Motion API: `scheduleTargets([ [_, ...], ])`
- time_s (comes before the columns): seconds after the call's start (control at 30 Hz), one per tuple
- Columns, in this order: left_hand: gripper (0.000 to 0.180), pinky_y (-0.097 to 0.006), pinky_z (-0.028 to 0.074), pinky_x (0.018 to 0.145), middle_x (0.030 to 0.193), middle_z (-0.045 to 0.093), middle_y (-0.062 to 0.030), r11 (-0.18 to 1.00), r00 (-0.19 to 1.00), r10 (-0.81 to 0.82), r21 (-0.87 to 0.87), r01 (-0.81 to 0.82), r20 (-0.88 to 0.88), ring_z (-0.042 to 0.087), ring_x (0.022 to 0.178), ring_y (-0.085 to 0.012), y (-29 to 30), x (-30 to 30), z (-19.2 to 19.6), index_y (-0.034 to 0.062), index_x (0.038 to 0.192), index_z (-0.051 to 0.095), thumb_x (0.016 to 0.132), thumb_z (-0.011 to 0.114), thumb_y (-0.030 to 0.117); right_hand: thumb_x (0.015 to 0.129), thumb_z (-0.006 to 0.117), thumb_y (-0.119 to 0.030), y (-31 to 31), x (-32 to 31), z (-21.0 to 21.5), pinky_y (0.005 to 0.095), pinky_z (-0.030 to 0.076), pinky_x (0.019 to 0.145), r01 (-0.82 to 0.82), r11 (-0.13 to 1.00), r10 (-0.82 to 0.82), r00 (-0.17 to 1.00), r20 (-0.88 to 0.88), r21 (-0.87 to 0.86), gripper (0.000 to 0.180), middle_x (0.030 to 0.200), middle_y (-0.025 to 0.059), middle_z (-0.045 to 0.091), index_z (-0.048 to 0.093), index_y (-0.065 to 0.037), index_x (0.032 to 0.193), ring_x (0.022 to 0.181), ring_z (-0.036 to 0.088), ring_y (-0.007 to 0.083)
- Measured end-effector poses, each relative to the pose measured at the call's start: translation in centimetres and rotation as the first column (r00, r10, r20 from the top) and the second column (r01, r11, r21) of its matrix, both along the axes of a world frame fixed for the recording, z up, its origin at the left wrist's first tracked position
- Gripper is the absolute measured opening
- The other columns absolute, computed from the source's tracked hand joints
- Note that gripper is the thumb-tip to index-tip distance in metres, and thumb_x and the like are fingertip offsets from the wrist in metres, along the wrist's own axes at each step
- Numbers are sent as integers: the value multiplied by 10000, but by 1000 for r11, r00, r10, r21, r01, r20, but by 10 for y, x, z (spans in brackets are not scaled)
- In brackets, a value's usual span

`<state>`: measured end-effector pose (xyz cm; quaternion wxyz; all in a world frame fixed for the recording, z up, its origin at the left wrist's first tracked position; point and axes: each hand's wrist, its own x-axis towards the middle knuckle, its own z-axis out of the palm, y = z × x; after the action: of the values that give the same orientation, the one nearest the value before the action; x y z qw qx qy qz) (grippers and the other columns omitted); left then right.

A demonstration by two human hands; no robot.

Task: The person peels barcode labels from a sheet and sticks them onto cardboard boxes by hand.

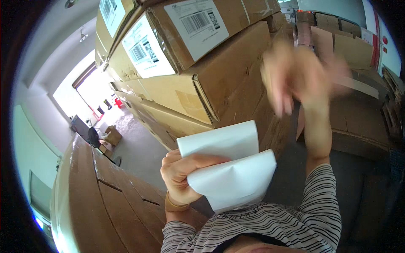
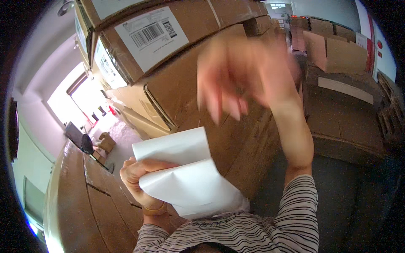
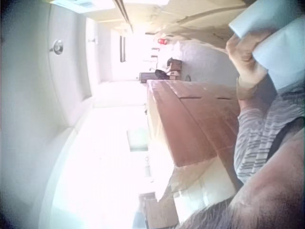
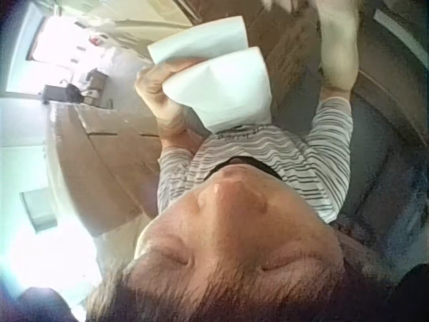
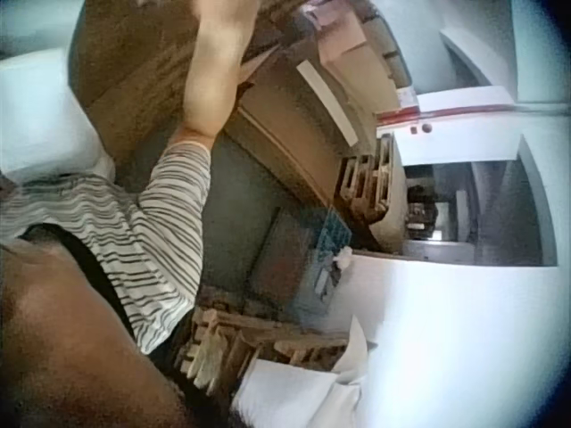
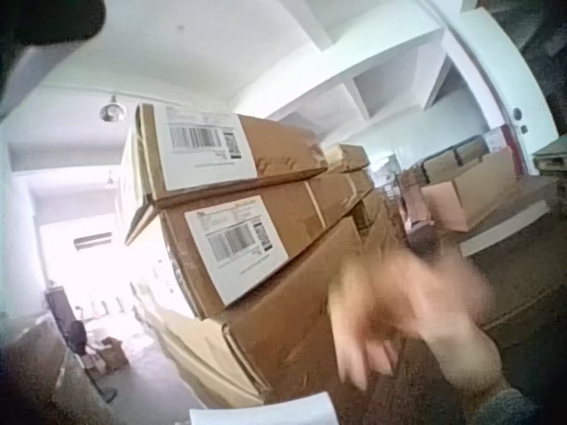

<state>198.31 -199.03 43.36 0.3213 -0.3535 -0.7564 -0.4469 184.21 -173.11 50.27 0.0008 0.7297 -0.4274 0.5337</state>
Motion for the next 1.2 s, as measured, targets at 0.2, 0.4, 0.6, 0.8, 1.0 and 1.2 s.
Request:
scheduleTargets([
  [0.2,242,-351,581,722,868,756,-139,968,968,-246,-70,243,-41,750,799,-272,12,-9,-16,15,914,761,690,818,88,703,877,-292,4,118,-55,274,462,461,784,566,-800,448,-399,-254,328,738,40,677,753,-70,910,581,632,147],
  [0.4,295,-350,556,673,828,723,-158,950,959,-269,-139,279,87,720,736,-287,63,-19,-63,3,983,744,698,784,66,714,864,-187,61,137,-72,245,396,483,919,299,-952,305,-20,-258,223,743,28,692,746,-70,863,595,595,115],
  [0.6,214,-265,540,661,827,750,-122,967,953,-192,-120,225,234,710,705,-151,102,-34,-93,-14,962,747,761,755,58,724,892,-283,123,143,-111,252,440,543,828,545,-838,534,113,130,399,842,23,704,733,-57,1011,645,590,99],
  [0.8,182,-251,540,664,792,755,-103,979,986,-137,-137,149,92,720,702,-131,112,-24,-80,-10,918,755,757,749,75,789,853,-189,95,140,-168,260,483,613,853,472,-859,390,331,221,301,819,9,656,705,-44,1007,714,610,93],
  [1.0,202,-336,580,700,859,750,-126,970,984,-178,-168,175,-2,742,767,-264,89,3,-66,22,959,752,779,747,113,761,863,-170,77,130,-163,281,466,611,842,533,-825,540,169,-86,220,808,23,655,726,-63,895,705,624,137],
  [1.2,349,-351,577,680,923,736,-135,948,951,-251,-244,204,-181,728,768,-288,39,13,-51,29,1049,733,735,790,171,669,899,-250,33,152,-108,314,530,690,843,486,-873,481,-80,-229,283,814,22,691,730,-106,845,737,657,182],
])
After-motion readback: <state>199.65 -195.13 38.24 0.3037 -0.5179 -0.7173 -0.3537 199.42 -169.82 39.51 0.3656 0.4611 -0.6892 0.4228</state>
